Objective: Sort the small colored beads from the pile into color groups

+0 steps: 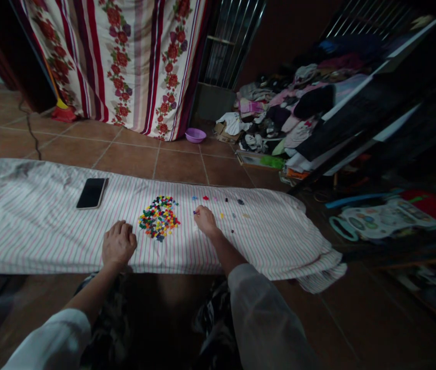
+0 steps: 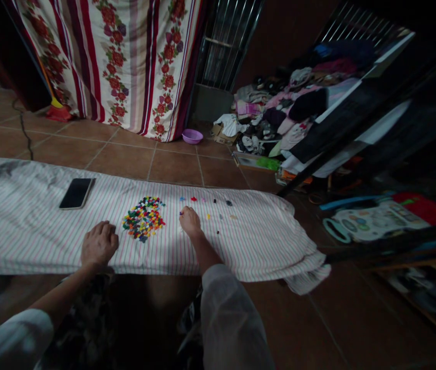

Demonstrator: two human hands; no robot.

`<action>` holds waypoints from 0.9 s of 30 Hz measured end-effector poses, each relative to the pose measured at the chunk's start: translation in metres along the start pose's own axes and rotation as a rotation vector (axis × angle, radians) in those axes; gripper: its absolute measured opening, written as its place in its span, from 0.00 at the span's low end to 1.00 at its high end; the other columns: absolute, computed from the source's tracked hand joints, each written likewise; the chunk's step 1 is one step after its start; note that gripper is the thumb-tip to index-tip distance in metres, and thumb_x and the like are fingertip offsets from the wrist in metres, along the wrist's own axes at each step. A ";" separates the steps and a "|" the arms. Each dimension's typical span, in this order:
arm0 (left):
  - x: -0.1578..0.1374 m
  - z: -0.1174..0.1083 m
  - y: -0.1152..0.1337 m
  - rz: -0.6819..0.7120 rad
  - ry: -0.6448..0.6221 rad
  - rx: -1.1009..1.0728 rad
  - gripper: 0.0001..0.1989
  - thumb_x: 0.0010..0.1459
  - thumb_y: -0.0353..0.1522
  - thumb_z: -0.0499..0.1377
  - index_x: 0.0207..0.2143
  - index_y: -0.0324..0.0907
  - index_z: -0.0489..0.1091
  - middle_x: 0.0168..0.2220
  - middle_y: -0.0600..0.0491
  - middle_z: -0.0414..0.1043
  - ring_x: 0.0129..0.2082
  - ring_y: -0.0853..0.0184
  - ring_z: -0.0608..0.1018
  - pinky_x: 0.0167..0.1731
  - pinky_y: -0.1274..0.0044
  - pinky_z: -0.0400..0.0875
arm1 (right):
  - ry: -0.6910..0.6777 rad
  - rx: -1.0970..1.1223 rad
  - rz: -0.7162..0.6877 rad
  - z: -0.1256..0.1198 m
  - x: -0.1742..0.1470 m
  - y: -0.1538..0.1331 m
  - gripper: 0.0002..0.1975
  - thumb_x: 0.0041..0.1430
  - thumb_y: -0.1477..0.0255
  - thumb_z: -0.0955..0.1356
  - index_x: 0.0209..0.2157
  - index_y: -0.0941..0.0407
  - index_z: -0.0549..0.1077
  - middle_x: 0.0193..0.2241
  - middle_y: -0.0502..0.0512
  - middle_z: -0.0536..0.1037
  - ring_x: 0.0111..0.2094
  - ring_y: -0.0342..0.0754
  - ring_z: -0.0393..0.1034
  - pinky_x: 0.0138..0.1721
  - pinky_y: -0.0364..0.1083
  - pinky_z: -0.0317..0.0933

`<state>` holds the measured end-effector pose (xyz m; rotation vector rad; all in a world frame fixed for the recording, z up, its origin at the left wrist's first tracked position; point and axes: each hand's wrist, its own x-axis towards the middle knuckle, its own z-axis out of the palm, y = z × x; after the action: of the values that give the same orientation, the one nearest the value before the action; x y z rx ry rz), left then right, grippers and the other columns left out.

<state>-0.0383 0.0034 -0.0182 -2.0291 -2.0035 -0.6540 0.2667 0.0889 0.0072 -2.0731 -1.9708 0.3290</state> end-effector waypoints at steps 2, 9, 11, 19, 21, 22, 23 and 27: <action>0.000 0.000 0.000 -0.003 0.007 -0.002 0.11 0.57 0.31 0.51 0.39 0.40 0.70 0.49 0.43 0.73 0.49 0.56 0.73 0.45 0.67 0.65 | -0.028 -0.027 0.025 0.001 0.001 -0.002 0.11 0.59 0.81 0.62 0.39 0.57 0.73 0.40 0.58 0.76 0.42 0.46 0.69 0.43 0.42 0.58; 0.000 0.000 0.001 -0.015 0.001 -0.020 0.11 0.57 0.30 0.51 0.39 0.40 0.70 0.49 0.43 0.72 0.49 0.56 0.73 0.45 0.66 0.64 | -0.049 -0.048 0.059 -0.002 -0.001 -0.007 0.11 0.61 0.79 0.62 0.42 0.57 0.72 0.42 0.58 0.74 0.42 0.46 0.70 0.43 0.42 0.59; 0.000 -0.001 0.001 -0.017 -0.005 -0.026 0.11 0.57 0.30 0.51 0.39 0.40 0.70 0.49 0.43 0.72 0.49 0.56 0.72 0.45 0.66 0.64 | -0.039 -0.046 0.065 -0.003 -0.003 -0.008 0.12 0.60 0.76 0.65 0.46 0.56 0.71 0.45 0.58 0.72 0.42 0.46 0.70 0.43 0.42 0.59; 0.000 -0.001 0.001 -0.042 -0.048 -0.067 0.12 0.57 0.30 0.50 0.40 0.39 0.70 0.51 0.41 0.71 0.51 0.54 0.71 0.47 0.64 0.64 | -0.027 -0.013 0.003 0.001 -0.004 -0.010 0.11 0.61 0.76 0.65 0.44 0.53 0.76 0.43 0.58 0.71 0.42 0.48 0.70 0.42 0.44 0.60; 0.000 -0.001 0.001 -0.045 -0.054 -0.076 0.12 0.57 0.30 0.50 0.41 0.40 0.71 0.51 0.41 0.70 0.52 0.54 0.70 0.48 0.64 0.63 | 0.001 0.011 -0.006 -0.001 -0.004 -0.010 0.13 0.60 0.77 0.65 0.45 0.53 0.76 0.43 0.59 0.72 0.41 0.49 0.70 0.42 0.44 0.61; 0.000 -0.001 0.001 -0.046 -0.056 -0.078 0.12 0.57 0.30 0.50 0.41 0.40 0.71 0.51 0.41 0.70 0.52 0.54 0.70 0.48 0.64 0.63 | 0.026 0.024 -0.023 -0.003 -0.006 -0.012 0.15 0.59 0.78 0.66 0.47 0.53 0.75 0.44 0.59 0.72 0.42 0.49 0.70 0.43 0.44 0.61; 0.000 -0.001 0.002 -0.049 -0.058 -0.079 0.12 0.57 0.30 0.50 0.41 0.40 0.71 0.51 0.41 0.70 0.52 0.54 0.70 0.48 0.64 0.63 | 0.057 0.039 -0.043 -0.005 -0.008 -0.015 0.16 0.59 0.78 0.66 0.48 0.53 0.74 0.44 0.59 0.72 0.42 0.49 0.70 0.43 0.44 0.61; 0.001 -0.003 0.002 -0.050 -0.077 -0.052 0.12 0.57 0.30 0.50 0.41 0.40 0.70 0.50 0.42 0.70 0.51 0.54 0.70 0.47 0.64 0.63 | 0.057 0.110 -0.135 -0.012 -0.041 -0.044 0.12 0.62 0.75 0.64 0.45 0.57 0.75 0.43 0.60 0.74 0.41 0.48 0.70 0.44 0.44 0.62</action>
<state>-0.0371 0.0031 -0.0144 -2.0704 -2.1076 -0.6537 0.2278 0.0495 0.0331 -1.8522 -1.9993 0.3395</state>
